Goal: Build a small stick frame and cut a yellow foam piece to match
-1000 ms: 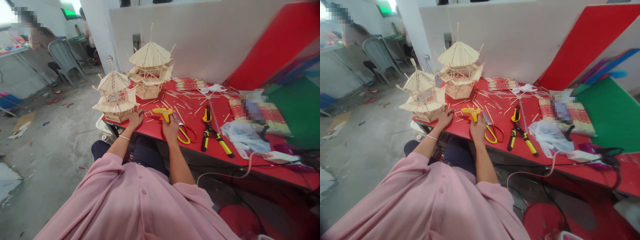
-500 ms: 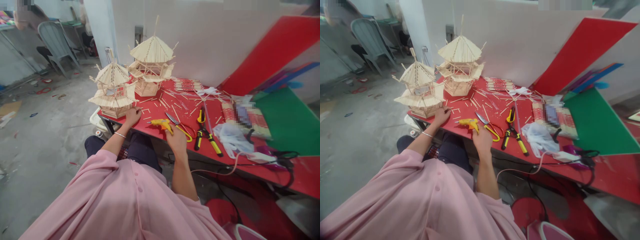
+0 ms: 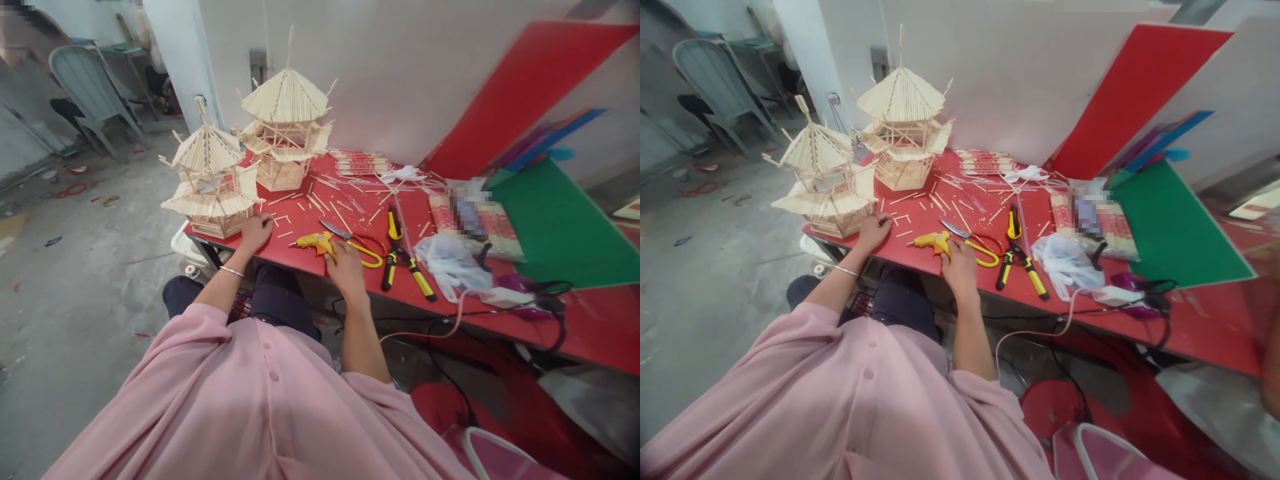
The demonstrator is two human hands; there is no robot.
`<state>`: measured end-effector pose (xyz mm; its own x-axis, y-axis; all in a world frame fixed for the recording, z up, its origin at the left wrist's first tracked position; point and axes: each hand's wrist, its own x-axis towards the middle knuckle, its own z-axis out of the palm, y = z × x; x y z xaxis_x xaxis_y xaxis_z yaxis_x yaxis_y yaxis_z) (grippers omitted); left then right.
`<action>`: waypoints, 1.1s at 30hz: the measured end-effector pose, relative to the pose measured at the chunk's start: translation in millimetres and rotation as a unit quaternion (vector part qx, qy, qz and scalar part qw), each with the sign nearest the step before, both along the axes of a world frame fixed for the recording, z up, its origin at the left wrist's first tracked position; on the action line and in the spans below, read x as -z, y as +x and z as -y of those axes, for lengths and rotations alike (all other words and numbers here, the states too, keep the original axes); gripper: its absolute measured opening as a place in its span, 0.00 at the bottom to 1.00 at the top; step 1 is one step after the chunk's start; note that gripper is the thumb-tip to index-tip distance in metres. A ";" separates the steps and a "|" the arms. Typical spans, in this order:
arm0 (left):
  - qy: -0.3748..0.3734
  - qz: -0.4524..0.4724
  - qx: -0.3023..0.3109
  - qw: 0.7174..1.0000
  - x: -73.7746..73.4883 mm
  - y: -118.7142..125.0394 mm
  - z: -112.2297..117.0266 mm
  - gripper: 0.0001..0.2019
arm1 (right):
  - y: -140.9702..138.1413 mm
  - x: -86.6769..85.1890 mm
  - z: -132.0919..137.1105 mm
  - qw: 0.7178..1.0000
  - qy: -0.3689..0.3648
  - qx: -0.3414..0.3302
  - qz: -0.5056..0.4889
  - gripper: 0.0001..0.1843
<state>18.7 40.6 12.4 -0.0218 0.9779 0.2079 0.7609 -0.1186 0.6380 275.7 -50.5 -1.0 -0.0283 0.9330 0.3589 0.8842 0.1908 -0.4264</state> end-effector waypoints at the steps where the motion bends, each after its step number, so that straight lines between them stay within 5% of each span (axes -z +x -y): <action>1: 0.002 -0.002 0.001 1.000 0.0 0.0 0.2 0.13 | 0.4 -1.0 3.3 1.000 0.009 -0.006 0.000 0.24; 7: 0.018 -0.011 0.007 1.000 -0.4 1.5 3.1 0.13 | -19.3 -34.7 6.4 0.999 0.033 -0.041 0.007 0.22; 12: 0.010 -0.054 0.008 0.998 -5.7 5.5 8.3 0.11 | -56.0 -70.0 -49.7 0.972 -0.066 -0.075 0.213 0.21; 16: 0.008 -0.111 0.018 0.994 -12.0 10.2 14.0 0.11 | -69.4 -67.1 -90.4 0.953 -0.087 -0.123 0.264 0.18; 22: -0.010 -0.141 0.031 0.990 -16.1 14.8 17.4 0.10 | -67.5 -54.0 -101.6 0.932 -0.098 -0.162 0.308 0.20; 33: -0.006 -0.145 0.031 0.989 -12.2 14.8 14.6 0.10 | -54.2 -88.1 -143.5 0.904 -0.178 -0.237 0.307 0.18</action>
<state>33.5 26.0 24.7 0.0976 0.9780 0.1846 0.9035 -0.1648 0.3957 221.5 93.0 87.1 -0.5476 0.8169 -0.1812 0.8297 0.5582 0.0087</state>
